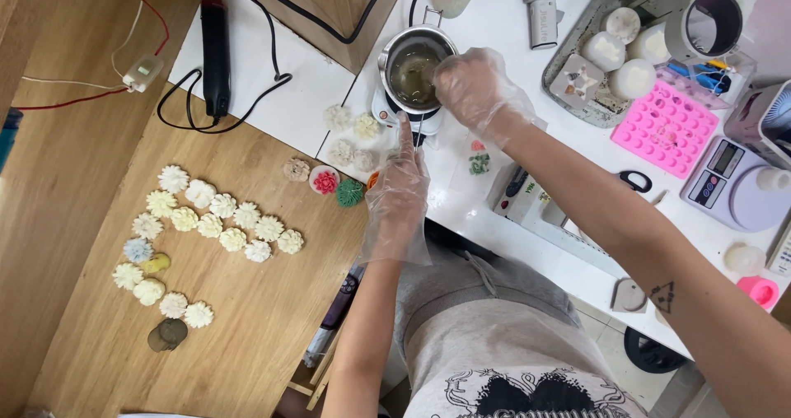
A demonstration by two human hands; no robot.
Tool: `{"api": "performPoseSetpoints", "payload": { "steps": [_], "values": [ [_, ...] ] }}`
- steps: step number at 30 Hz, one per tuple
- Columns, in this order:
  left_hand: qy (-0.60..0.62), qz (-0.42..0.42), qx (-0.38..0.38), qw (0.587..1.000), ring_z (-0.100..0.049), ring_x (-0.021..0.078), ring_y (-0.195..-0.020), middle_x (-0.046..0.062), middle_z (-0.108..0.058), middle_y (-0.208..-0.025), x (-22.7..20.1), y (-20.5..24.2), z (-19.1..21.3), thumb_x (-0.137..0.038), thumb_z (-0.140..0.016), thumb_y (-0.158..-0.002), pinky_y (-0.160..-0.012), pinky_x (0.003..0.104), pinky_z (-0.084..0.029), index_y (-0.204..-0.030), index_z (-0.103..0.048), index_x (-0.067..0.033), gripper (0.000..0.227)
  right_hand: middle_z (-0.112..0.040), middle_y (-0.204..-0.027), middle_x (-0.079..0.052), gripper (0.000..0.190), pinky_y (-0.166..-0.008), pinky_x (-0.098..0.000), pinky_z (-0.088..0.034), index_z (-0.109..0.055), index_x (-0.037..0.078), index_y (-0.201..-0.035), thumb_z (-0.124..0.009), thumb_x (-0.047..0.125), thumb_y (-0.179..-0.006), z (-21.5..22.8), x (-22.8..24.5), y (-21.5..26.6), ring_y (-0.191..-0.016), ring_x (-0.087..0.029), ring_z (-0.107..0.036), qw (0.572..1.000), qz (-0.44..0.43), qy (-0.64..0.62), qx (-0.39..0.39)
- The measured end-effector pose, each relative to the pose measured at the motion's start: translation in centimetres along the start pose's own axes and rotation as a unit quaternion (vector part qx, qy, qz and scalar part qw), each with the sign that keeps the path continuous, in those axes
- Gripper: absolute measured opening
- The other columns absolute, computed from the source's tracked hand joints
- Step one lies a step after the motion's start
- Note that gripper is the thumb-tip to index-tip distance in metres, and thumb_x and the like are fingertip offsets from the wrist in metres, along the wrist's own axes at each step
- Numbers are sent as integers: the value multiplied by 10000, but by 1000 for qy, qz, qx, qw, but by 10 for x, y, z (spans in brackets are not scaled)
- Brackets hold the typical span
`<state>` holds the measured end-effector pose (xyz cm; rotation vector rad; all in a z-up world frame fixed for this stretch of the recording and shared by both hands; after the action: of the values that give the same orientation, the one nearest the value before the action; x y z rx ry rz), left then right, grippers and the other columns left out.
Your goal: Stirring and melting wax in a small pot on a heating plate for candle making.
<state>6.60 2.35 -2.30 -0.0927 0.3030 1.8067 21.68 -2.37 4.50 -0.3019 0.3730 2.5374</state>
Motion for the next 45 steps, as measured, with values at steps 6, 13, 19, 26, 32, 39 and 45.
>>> {"api": "performPoseSetpoints", "payload": {
  "steps": [6, 13, 19, 26, 32, 39, 45],
  "values": [
    [73, 45, 10, 996, -599, 168, -472, 55, -621, -648, 3, 1, 15, -323, -506, -1078, -372, 385, -481, -1628, -57, -87, 748, -747, -904, -107, 194, -696, -402, -578, -694, 173, -1189, -568, 216, -1048, 25, -12, 9, -753, -251, -735, 979, -115, -155, 59],
    [4, -7, 3, 1000, -596, 135, -494, 61, -618, -692, 1, 2, 4, -266, -522, -1062, -377, 354, -476, -1650, -55, 6, 798, -734, -813, -132, 104, -613, -429, -568, -771, 88, -922, -685, 119, -872, -50, -7, -1, -698, -304, -715, 941, -126, -284, -132],
    [53, 46, -11, 997, -607, 167, -482, 62, -631, -671, 3, 0, 14, -348, -526, -1060, -362, 381, -469, -1617, -66, -80, 770, -729, -781, -127, 88, -622, -401, -580, -748, 53, -875, -700, 116, -912, -53, -11, 0, -676, -277, -714, 936, -162, -289, -119],
    [43, 41, 42, 997, -609, 164, -492, 59, -629, -635, 0, 1, 14, -332, -495, -1117, -413, 381, -475, -1639, -62, -40, 739, -742, -824, -150, 125, -625, -422, -564, -792, 81, -1007, -696, 160, -1019, -58, -17, 7, -692, -306, -705, 921, -184, -322, -121],
    [-25, -13, -46, 999, -598, 137, -486, 45, -614, -651, -5, 4, 18, -276, -557, -1052, -391, 360, -490, -1605, -130, 35, 764, -765, -905, -121, 187, -669, -403, -591, -811, 127, -1027, -684, 84, -896, -61, -13, 6, -752, -284, -733, 895, -157, -362, -210],
    [-6, 9, 4, 1000, -599, 157, -483, 59, -622, -632, -4, 2, 19, -284, -536, -1076, -395, 380, -489, -1613, -129, 5, 733, -752, -813, -106, 85, -618, -399, -570, -794, 116, -869, -711, 98, -877, -57, -9, 0, -672, -271, -716, 924, -167, -302, -164],
    [-58, -21, -39, 997, -601, 148, -498, 76, -630, -695, -3, 3, 0, -272, -538, -1049, -388, 376, -477, -1628, -132, 28, 768, -735, -767, -116, 77, -590, -425, -553, -786, 105, -835, -728, 125, -881, -55, -8, -6, -654, -298, -703, 933, -168, -279, -151]
  ]
}}
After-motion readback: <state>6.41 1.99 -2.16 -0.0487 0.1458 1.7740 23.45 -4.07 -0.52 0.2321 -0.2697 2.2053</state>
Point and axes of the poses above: each hand's wrist, its own y-axis away from the middle knuckle, its own z-axis out of the back of the hand, x = y × z, the point moved 7 cm from there along -y, towards the middle knuckle
